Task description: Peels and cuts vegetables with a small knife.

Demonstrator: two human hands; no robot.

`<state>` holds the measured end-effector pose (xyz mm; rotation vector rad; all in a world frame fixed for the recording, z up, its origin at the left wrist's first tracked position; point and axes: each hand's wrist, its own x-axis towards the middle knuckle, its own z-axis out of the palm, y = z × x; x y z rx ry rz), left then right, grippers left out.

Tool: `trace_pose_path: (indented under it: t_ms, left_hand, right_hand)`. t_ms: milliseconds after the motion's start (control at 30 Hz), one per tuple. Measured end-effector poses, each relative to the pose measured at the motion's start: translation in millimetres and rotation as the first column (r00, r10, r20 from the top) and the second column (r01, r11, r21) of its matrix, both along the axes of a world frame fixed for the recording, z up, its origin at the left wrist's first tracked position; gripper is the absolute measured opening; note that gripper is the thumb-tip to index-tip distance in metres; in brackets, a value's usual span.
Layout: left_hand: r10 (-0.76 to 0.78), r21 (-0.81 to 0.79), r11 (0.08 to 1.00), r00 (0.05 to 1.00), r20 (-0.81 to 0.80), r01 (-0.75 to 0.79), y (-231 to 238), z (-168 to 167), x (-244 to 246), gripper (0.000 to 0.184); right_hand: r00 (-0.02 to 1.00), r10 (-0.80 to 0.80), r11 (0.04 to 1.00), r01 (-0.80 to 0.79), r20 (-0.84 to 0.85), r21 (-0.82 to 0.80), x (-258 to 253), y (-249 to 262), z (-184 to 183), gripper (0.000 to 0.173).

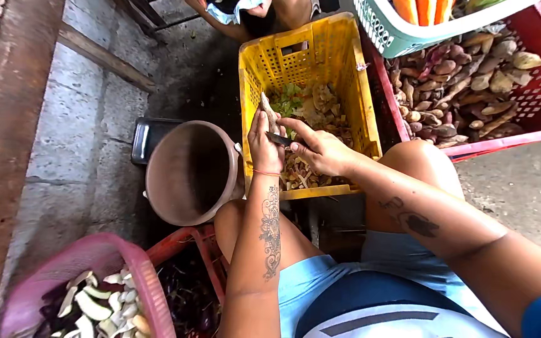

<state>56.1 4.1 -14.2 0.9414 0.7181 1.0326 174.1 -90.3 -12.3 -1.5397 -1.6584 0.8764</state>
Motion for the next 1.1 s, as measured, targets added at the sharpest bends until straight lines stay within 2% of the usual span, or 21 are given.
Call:
trace_pose_path:
  t_ms: [600,933,1100]
  left_hand:
    - [0.012,0.067,0.998,1.000,-0.003,-0.011,-0.6,-2.8,0.9,0.034]
    - [0.058,0.055,0.997,0.998,-0.032,-0.056,-3.5,0.5,2.7,0.032]
    - [0.105,0.100,0.990,0.994,-0.039,-0.101,-5.8,-4.2,6.1,0.033]
  right_hand:
    - [1.000,0.001,0.999,0.000,-0.020,0.044,2.3,0.8,-3.8,0.052]
    - [1.000,0.008,0.999,-0.007,-0.022,0.043,2.3,0.7,-3.6,0.052]
    - [1.000,-0.009,1.000,0.009,-0.011,0.019,0.3,0.6,-1.9,0.051]
